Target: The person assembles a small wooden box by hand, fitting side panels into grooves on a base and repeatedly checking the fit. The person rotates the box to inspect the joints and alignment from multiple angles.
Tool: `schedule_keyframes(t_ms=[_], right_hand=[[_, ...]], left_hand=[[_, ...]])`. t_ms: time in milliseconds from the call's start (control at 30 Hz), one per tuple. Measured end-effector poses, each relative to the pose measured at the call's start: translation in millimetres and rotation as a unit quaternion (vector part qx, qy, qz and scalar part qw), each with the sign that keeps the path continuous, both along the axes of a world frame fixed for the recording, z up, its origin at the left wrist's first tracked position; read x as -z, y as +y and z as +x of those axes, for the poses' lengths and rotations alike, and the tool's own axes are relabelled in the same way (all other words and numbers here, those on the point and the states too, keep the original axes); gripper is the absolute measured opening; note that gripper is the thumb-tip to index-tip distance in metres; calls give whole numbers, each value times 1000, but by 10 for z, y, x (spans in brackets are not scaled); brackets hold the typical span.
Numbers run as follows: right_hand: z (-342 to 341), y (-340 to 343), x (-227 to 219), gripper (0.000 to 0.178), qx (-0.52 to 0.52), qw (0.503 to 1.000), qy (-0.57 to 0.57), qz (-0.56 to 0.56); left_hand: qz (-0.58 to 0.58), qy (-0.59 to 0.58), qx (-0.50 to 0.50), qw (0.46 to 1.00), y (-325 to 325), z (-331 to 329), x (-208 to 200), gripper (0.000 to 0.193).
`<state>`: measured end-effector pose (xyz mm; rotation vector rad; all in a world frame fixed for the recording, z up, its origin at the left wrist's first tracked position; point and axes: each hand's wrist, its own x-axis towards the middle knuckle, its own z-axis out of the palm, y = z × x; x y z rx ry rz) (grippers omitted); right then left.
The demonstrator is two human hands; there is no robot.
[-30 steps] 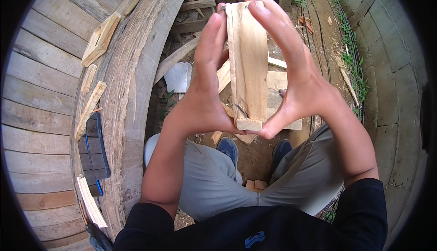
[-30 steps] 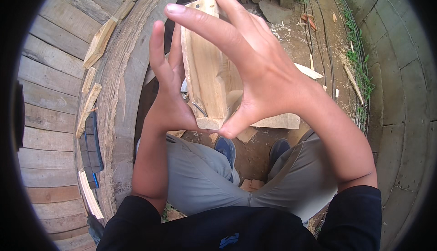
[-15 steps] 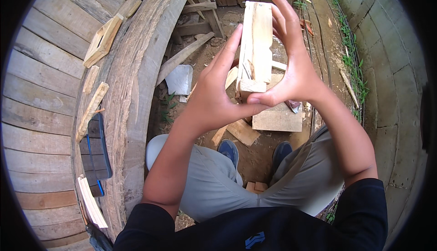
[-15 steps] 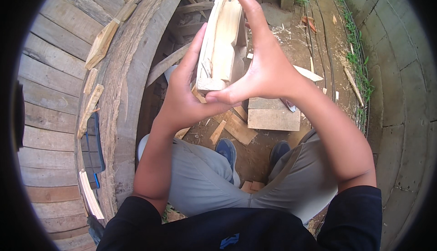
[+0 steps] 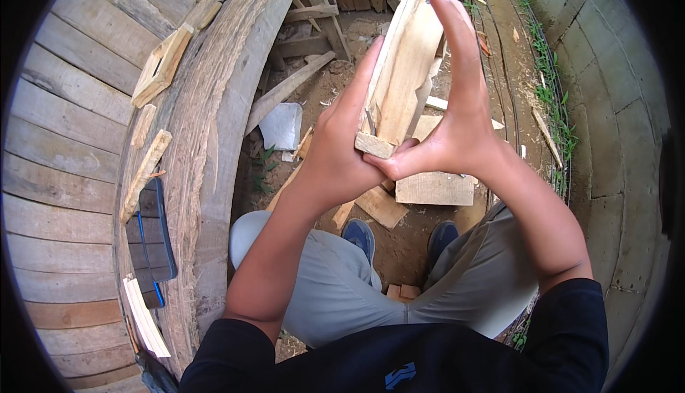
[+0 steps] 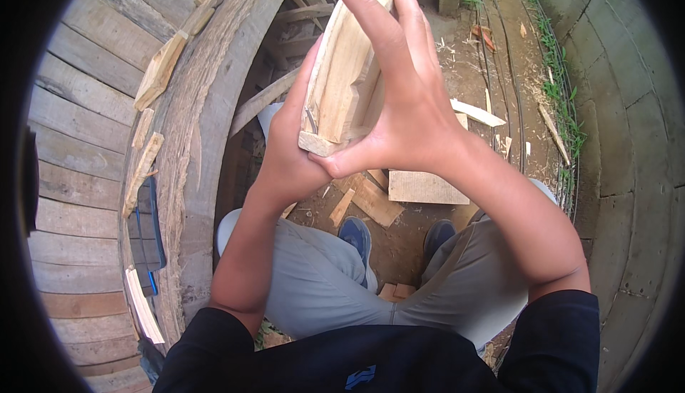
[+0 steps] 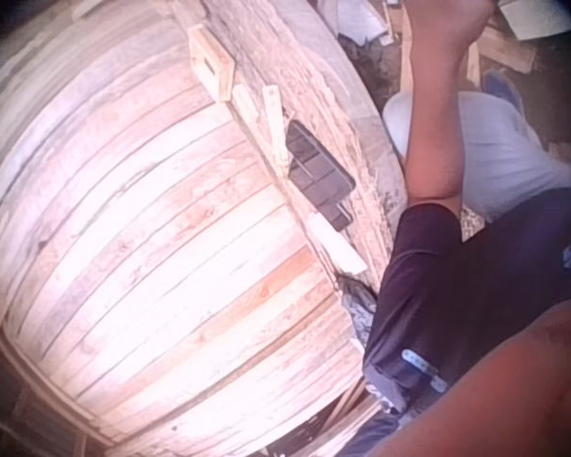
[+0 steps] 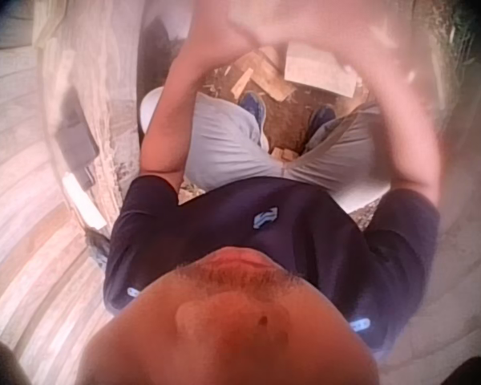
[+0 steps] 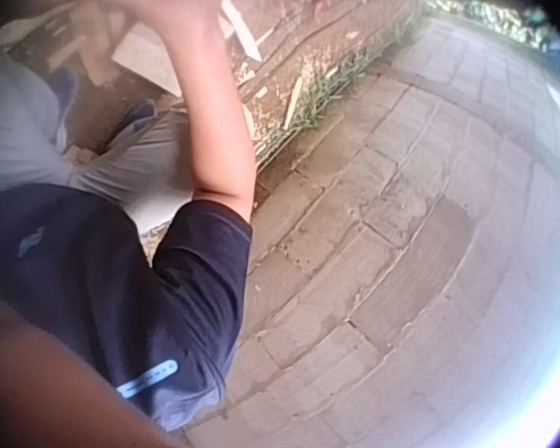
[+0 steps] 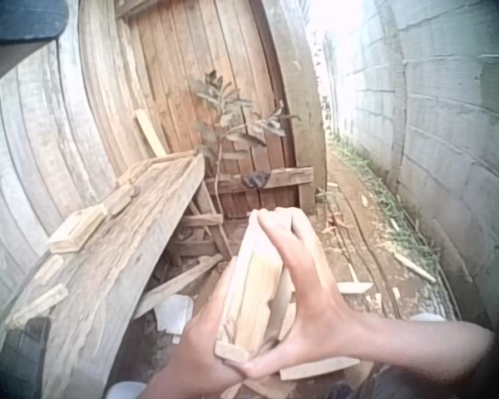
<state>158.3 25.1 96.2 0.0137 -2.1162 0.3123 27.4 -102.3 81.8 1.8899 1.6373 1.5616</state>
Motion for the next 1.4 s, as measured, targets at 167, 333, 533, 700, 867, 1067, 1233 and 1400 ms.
schedule_keyframes(t_ms=[167,333,533,700,867,1067,1233,1400], right_hand=[[-53,5,42,145,32,998,43,-13],[-72,38,-22,126,12,998,57,-31],[-63,335,56,104,-111,944,-46,-308],[5,500,-52,95,-151,869,-120,-456],[-38,604,152,82,-110,895,-97,-422],[54,550,50,67,-50,809,-314,-495],[43,433,-101,59,-55,735,-315,-597],[-63,301,-8,54,-17,736,-215,-642]], left_hand=[[-36,14,-81,996,-41,6,17,80],[-29,-119,-92,988,-28,-66,-58,70],[-138,-294,-4,946,-55,-154,-125,67],[-152,-330,-18,931,-34,-127,-103,70],[-141,-410,-21,901,-31,-132,-119,65],[-107,-416,-89,898,-51,-223,-146,59],[-35,-508,-26,860,-60,-303,-142,59],[-44,-504,-65,860,-9,-179,-163,59]])
